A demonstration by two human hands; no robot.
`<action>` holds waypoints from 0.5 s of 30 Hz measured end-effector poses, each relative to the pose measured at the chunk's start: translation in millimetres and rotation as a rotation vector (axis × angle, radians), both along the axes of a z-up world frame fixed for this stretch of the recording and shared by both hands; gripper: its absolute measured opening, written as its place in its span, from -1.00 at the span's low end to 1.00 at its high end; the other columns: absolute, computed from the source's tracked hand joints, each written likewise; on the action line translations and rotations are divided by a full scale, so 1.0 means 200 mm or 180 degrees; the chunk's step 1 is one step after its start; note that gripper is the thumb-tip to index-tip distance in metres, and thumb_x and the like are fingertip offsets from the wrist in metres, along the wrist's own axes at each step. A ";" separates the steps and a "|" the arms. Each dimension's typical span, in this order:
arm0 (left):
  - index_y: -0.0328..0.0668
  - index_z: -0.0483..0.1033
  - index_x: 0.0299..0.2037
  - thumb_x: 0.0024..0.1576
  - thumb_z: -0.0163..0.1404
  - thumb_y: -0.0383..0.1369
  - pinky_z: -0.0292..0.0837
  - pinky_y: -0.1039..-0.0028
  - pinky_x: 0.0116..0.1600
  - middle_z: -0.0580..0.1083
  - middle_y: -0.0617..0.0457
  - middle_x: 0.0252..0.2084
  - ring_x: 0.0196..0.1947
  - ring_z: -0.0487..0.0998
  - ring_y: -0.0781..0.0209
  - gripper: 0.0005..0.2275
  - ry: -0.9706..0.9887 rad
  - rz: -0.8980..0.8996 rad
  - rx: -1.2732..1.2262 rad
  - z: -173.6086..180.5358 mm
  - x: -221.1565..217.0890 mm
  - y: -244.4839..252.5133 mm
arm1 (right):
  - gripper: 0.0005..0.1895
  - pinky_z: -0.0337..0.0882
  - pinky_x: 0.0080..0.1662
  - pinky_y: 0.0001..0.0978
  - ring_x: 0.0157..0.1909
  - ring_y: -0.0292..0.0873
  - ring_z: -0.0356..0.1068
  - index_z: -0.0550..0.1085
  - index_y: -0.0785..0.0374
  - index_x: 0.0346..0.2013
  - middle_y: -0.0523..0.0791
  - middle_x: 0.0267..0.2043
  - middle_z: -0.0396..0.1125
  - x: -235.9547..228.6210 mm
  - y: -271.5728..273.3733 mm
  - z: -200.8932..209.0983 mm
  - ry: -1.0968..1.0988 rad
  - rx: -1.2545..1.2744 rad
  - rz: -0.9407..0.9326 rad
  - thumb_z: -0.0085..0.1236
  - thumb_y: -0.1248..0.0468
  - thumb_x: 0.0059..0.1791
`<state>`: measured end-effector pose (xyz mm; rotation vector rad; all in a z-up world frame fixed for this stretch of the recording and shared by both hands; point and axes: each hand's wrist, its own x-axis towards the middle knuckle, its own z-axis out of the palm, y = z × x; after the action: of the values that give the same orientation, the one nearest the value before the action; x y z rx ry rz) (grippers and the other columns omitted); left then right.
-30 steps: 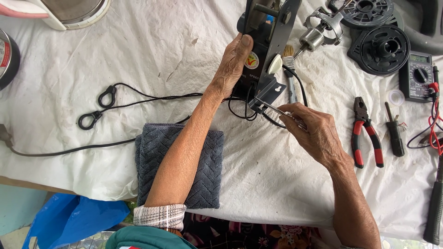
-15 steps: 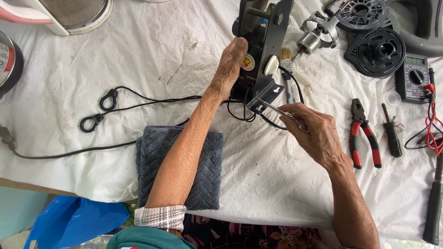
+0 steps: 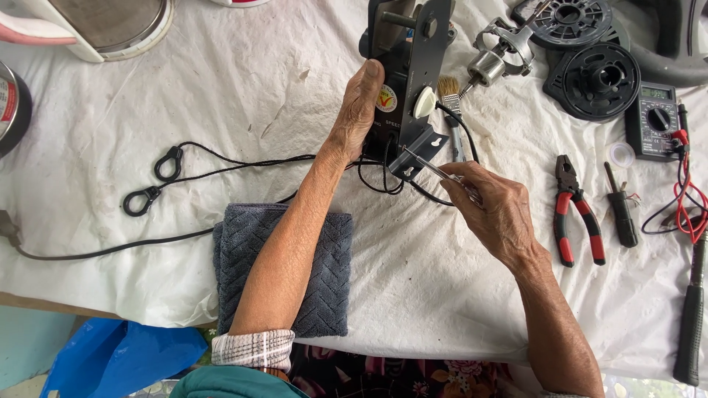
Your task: Cleaning a small electric motor and its housing using a paintbrush and a small scraping tool to remove dust and debris.
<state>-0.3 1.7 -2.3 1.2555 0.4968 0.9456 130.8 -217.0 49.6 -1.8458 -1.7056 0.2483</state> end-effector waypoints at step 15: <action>0.17 0.00 -0.42 0.01 -0.25 0.40 -0.01 0.40 0.35 -0.03 0.31 -0.39 -0.31 -0.01 0.42 -0.46 0.0035 -0.0032 0.0063 -0.01 0.00 0.00 | -0.83 0.26 -0.54 -0.47 -0.49 -0.30 0.38 0.53 0.17 0.05 -0.16 -0.12 0.54 -0.03 -0.03 -0.02 -0.1062 0.0659 0.0237 0.14 0.29 0.16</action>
<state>0.7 1.3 -4.4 1.2808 0.4903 0.9375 125.6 -222.1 46.0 -1.7432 -1.9419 -0.2129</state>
